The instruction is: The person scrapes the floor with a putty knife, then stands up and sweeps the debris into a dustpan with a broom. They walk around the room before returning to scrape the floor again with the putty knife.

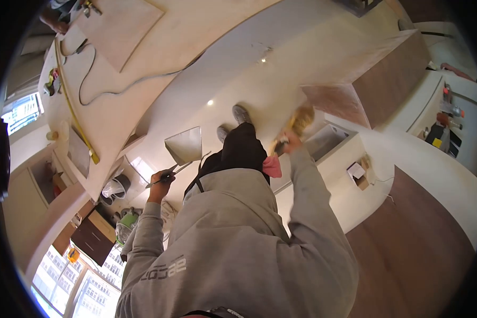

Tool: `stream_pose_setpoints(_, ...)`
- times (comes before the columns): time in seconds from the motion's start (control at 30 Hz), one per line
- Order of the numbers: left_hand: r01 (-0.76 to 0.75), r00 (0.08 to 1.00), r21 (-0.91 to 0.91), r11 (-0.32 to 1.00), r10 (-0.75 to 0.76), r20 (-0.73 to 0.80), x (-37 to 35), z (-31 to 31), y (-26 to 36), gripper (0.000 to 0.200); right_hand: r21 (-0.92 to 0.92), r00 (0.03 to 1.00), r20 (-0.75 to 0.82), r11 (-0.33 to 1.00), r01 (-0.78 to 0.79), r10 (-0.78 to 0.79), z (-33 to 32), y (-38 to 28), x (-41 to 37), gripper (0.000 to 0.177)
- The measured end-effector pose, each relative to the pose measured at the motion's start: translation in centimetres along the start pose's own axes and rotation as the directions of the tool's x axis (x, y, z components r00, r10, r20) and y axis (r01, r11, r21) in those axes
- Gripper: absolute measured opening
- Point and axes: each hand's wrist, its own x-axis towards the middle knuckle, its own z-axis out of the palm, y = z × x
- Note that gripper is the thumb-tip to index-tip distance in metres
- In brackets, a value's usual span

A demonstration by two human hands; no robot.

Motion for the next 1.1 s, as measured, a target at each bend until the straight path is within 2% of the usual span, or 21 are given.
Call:
stream_pose_setpoints(0.03, 0.028, 1.000, -0.036, 0.999, -0.028, -0.010, -0.4, -0.4, 0.6, 0.021, -0.266, 0.980, 0.098, 0.944, 0.195, -0.175, 0.7, 0.5, 3.0, 0.017)
stream_pose_setpoints(0.07, 0.027, 0.999, -0.030, 0.999, -0.028, -0.024, -0.7, -0.8, 0.7, 0.021, 0.305, 0.982, 0.185, 0.952, -0.025, -0.033, 2.5, -0.6, 5.6, 0.017)
stream_pose_setpoints(0.1, 0.045, 0.999, 0.034, 0.998, -0.044, -0.014, -1.1, -1.2, 0.7, 0.021, 0.521, 0.991, 0.095, 0.843, -0.132, 0.097, 2.9, -1.1, 8.6, 0.009)
stream_pose_setpoints(0.17, 0.041, 0.999, 0.084, 0.996, -0.040, -0.017, -2.0, -1.6, 0.3, 0.019, 0.661, 0.943, 0.094, 0.688, -0.299, 0.319, 3.3, -3.2, 14.7, 0.003)
stream_pose_setpoints(0.27, 0.039, 0.999, 0.126, 0.991, -0.036, -0.021, -3.3, -2.6, 2.2, 0.018, 0.635, 0.891, 0.199, 0.639, -0.434, 0.408, 8.5, -9.6, 15.1, 0.009)
stream_pose_setpoints(0.33, 0.072, 0.997, 0.135, 0.988, -0.067, -0.043, -4.1, -2.5, 2.0, 0.017, 0.623, 0.924, 0.186, 0.687, -0.374, 0.334, 9.7, -10.8, 14.3, 0.011)
stream_pose_setpoints(0.4, 0.107, 0.993, 0.133, 0.985, -0.098, -0.072, -5.0, -2.3, 1.5, 0.017, 0.350, 0.966, 0.073, 0.900, -0.259, 0.249, 9.9, -10.9, 13.3, 0.007)
stream_pose_setpoints(0.43, 0.097, 0.991, 0.103, 0.990, -0.086, -0.104, -5.5, -1.9, 0.6, 0.017, 0.123, 0.959, 0.136, 0.956, -0.266, 0.249, 11.2, -11.0, 10.6, 0.009)
stream_pose_setpoints(0.5, 0.111, 0.985, 0.057, 0.992, -0.102, -0.142, -6.4, -1.2, -0.1, 0.016, 0.065, 0.963, -0.055, 0.964, -0.260, 0.263, 15.2, -10.2, 4.5, 0.014)
stream_pose_setpoints(0.57, 0.087, 0.974, 0.067, 0.994, -0.071, -0.214, -7.2, 0.3, -1.6, 0.016, -0.184, 0.940, -0.115, 0.923, -0.338, 0.321, 18.5, -10.1, -1.1, 0.013)
stream_pose_setpoints(0.6, 0.057, 0.964, 0.103, 0.993, -0.028, -0.264, -7.6, 1.1, -2.4, 0.016, -0.211, 0.918, -0.157, 0.895, -0.392, 0.365, 20.1, -10.3, -3.2, 0.012)
stream_pose_setpoints(0.67, 0.095, 0.947, 0.041, 0.995, -0.077, -0.311, -8.6, 2.4, -2.5, 0.016, -0.269, 0.890, -0.202, 0.851, -0.452, 0.409, 22.6, -11.0, -5.7, 0.011)
stream_pose_setpoints(0.73, 0.200, 0.914, -0.066, 0.978, -0.210, -0.346, -9.6, 3.4, -1.9, 0.017, -0.092, 0.708, -0.018, 0.703, -0.705, 0.706, 24.6, -12.1, -6.1, 0.005)
stream_pose_setpoints(0.8, 0.213, 0.891, -0.128, 0.969, -0.247, -0.381, -10.8, 4.9, -1.9, 0.019, -0.168, 0.608, 0.131, 0.622, -0.765, 0.783, 26.2, -11.5, -4.2, 0.018)
stream_pose_setpoints(0.87, 0.343, 0.845, -0.261, 0.902, -0.418, -0.334, -12.1, 5.8, -0.8, 0.020, -0.332, 0.571, 0.221, 0.612, -0.718, 0.791, 27.8, -9.9, -0.6, 0.009)
stream_pose_setpoints(0.93, 0.375, 0.806, -0.310, 0.874, -0.472, -0.356, -13.2, 7.3, 0.7, 0.020, -0.336, 0.485, 0.064, 0.477, -0.812, 0.872, 29.3, -7.1, 4.3, 0.012)
stream_pose_setpoints(0.97, 0.420, 0.766, -0.324, 0.848, -0.523, -0.375, -13.8, 7.7, 2.0, 0.020, -0.444, 0.410, 0.029, 0.379, -0.812, 0.912, 29.4, -5.5, 7.5, 0.013)
stream_pose_setpoints(1.0, 0.463, 0.724, -0.333, 0.821, -0.567, -0.393, -14.3, 7.9, 3.3, 0.020, -0.405, 0.270, -0.070, 0.220, -0.887, 0.960, 28.6, -3.0, 12.0, 0.012)
stream_pose_setpoints(1.03, 0.481, 0.744, -0.196, 0.855, -0.516, -0.424, -14.5, 8.1, 4.7, 0.019, -0.597, 0.350, 0.006, 0.284, -0.750, 0.937, 28.5, -1.1, 14.9, 0.013)
stream_pose_setpoints(1.07, 0.513, 0.730, -0.201, 0.835, -0.547, -0.410, -14.8, 8.6, 5.7, 0.019, -0.686, 0.304, 0.115, 0.298, -0.664, 0.946, 27.6, 1.1, 18.4, 0.015)
stream_pose_setpoints(1.1, 0.531, 0.711, -0.239, 0.813, -0.581, -0.397, -14.9, 9.3, 6.6, 0.018, -0.688, 0.309, 0.103, 0.292, -0.665, 0.945, 27.7, 2.3, 20.5, 0.016)
